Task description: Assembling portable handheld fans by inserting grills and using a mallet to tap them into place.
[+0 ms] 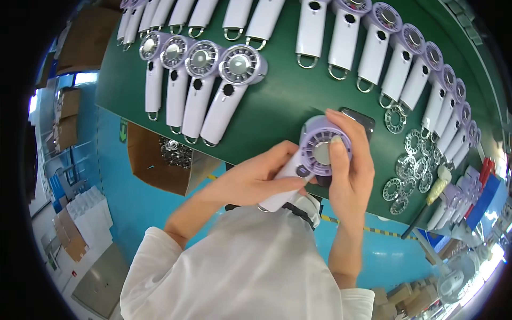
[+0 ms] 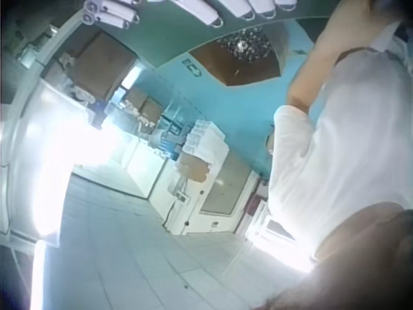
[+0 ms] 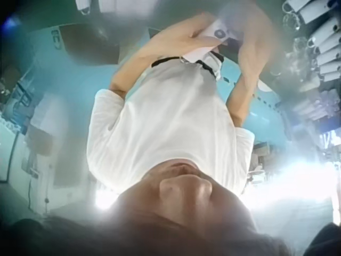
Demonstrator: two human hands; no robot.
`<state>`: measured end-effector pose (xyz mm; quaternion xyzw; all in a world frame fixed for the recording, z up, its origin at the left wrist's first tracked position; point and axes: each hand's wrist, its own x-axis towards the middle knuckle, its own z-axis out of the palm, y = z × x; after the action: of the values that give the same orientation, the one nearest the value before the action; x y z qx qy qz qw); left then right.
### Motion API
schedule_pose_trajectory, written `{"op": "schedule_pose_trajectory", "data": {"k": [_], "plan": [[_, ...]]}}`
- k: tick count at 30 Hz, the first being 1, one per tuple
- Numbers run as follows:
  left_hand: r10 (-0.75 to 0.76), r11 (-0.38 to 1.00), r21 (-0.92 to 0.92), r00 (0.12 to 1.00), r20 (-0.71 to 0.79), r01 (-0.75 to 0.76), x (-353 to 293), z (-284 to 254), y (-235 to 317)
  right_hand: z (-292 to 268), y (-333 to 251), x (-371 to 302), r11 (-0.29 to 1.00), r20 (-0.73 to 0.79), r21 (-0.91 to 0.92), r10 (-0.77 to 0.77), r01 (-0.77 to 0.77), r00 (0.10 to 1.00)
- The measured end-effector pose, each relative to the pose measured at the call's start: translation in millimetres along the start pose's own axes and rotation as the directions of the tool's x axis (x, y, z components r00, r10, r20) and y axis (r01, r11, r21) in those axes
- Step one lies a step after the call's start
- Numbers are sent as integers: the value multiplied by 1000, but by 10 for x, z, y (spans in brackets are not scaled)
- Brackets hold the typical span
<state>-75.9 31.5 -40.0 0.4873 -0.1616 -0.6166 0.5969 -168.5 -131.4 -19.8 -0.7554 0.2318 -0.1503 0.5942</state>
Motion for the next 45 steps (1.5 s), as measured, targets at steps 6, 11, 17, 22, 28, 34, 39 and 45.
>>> {"op": "schedule_pose_trajectory", "data": {"k": [6,11,17,22,28,34,39,45], "plan": [[-66,991,-111,997,37,70,10,-13,31,-12,-13,6,999,16,20,42,-42,999],[-30,991,-128,999,40,35,12,22,-18,-20,5,-13,999,13,18,34,-34,999],[-17,991,-135,1000,22,20,17,13,-73,1,-32,-3,998,5,13,58,-58,998],[-11,988,-154,1000,12,13,18,16,-95,13,-30,-10,998,0,31,55,-55,999],[-75,983,-164,997,15,77,-4,20,0,42,-33,-23,998,-24,-30,51,-52,998],[-58,984,-169,998,-8,56,-17,22,-50,65,-50,-19,998,-18,-29,55,-56,998],[-20,980,-198,1000,-3,19,5,9,-103,62,-29,-10,999,-15,-17,47,-47,999],[-42,978,-203,999,-2,41,5,10,-57,68,-20,2,1000,-5,1,31,-31,1000]]}}
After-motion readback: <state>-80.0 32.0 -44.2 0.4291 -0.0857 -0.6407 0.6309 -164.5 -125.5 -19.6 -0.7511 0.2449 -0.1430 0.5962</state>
